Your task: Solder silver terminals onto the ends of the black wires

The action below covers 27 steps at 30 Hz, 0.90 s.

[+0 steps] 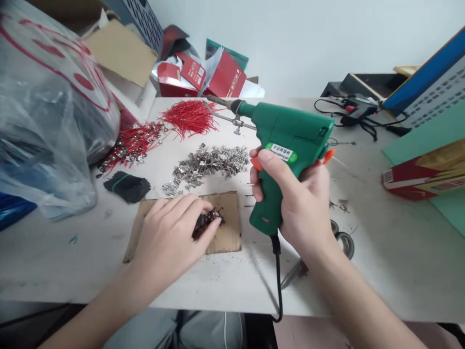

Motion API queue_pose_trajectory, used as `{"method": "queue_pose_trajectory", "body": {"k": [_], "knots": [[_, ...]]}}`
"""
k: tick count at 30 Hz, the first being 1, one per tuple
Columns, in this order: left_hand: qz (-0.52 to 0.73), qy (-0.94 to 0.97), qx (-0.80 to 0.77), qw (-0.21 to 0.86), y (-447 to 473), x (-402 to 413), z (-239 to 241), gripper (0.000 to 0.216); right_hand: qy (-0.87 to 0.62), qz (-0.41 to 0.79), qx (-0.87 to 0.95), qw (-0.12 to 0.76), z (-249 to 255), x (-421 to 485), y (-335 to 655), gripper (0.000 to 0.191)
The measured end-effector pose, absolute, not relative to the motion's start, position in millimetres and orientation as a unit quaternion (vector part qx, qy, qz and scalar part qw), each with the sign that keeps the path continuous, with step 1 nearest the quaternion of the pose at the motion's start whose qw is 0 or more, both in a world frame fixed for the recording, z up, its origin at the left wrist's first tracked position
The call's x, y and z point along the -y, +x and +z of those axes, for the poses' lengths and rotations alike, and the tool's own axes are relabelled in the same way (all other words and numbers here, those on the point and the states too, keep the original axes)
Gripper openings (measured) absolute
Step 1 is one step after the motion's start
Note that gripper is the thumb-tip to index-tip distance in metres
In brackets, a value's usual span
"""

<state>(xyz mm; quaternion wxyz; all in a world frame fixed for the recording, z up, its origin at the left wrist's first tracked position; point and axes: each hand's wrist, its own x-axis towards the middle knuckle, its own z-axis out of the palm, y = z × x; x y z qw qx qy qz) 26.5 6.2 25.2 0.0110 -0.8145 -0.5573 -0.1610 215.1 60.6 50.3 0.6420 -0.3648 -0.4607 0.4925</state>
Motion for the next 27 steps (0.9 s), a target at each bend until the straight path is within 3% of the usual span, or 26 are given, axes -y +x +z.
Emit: {"method": "queue_pose_trajectory", "body": {"k": [27], "knots": [[-0.208, -0.825, 0.524, -0.038, 21.2, 0.1, 28.5, 0.006, -0.371, 0.511, 0.453, 0.629, 52.0, -63.2, 219.7, 0.003]]}}
